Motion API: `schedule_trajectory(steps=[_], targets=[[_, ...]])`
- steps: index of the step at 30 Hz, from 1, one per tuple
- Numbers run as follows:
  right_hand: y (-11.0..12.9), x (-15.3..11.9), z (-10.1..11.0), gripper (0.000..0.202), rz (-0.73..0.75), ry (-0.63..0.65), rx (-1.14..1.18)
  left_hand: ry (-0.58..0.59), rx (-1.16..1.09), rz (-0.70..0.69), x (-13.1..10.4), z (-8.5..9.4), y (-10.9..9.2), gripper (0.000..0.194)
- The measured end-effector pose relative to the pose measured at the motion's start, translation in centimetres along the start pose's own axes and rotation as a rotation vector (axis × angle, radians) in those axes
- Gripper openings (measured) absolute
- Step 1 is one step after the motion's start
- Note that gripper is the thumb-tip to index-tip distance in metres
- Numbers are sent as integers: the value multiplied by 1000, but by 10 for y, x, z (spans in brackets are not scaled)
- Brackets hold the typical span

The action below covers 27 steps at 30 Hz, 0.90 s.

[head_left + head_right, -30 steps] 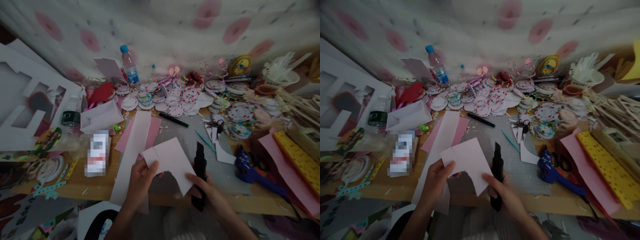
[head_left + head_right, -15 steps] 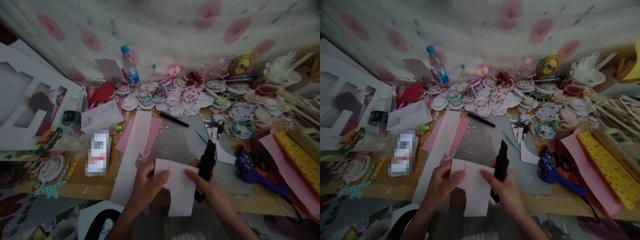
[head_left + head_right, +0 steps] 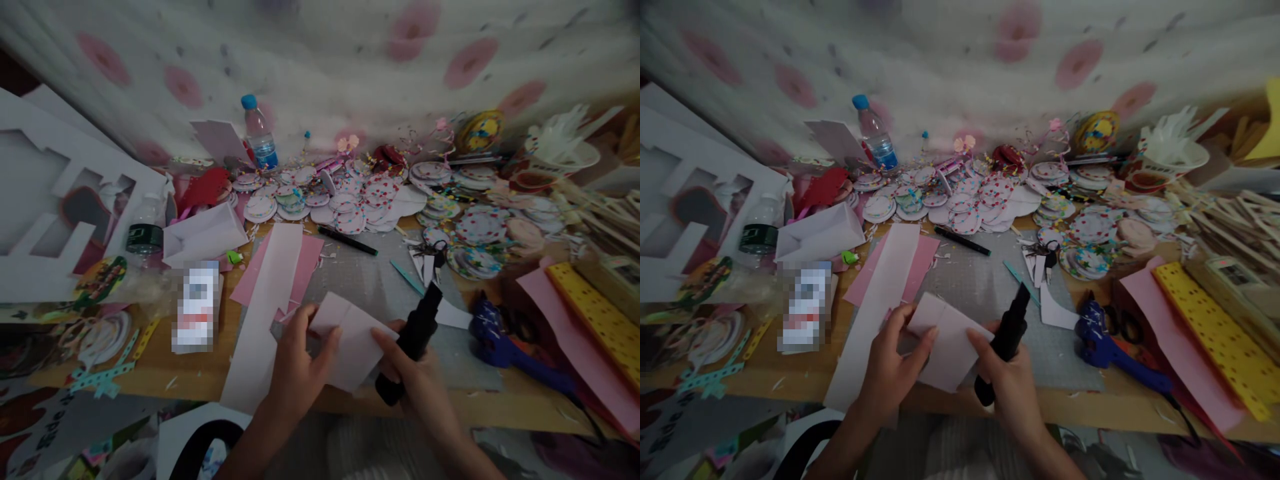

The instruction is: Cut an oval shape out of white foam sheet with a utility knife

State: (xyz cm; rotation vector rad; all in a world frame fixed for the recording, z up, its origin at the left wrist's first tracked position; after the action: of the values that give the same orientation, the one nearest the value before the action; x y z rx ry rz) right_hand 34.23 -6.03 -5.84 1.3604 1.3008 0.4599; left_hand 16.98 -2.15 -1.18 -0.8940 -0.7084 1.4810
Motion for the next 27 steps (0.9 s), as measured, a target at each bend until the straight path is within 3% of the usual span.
schedule_trajectory(steps=[3, 5, 7, 11, 15, 17, 20, 23, 27], targets=[[-4, 1, 1, 42, -7, -62, 54, -21, 221, -194, -6, -9, -4, 75], [-6, 0, 2, 45, -37, -46, 44, 115, 311, -249, -12, -20, -2, 95], [-7, -2, 2, 46, -52, 14, -4, 247, 351, -231, -17, -27, 2, 99], [-3, -11, -1, 48, -41, 177, -119, 413, 327, -175, -18, -23, 2, 81], [4, -12, -3, 42, -26, 331, -152, 500, 303, -117, -6, 1, -8, 52], [6, -8, 2, 37, -7, 321, -166, 475, 388, -62, 3, 16, -11, 39], [11, 2, 17, 33, 53, 180, -184, 462, 581, -22, 17, 32, -11, 26], [10, 6, 27, 36, 81, 124, -258, 527, 746, 1, 24, 35, -11, 23], [-4, 7, 28, 42, 34, 186, -329, 560, 852, 41, 26, 33, -14, 22]])
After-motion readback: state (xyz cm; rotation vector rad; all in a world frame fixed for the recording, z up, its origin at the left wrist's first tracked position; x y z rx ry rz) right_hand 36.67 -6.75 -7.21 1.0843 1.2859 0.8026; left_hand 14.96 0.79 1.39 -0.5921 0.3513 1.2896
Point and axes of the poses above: each hand's wrist, its own x-axis towards the middle knuckle, its own z-axis out of the back of the hand, y = z × x, the point moved 5 cm from there along x, towards the middle knuckle, and after that the axes turned 8 degrees about z, right-handed, at the moved point
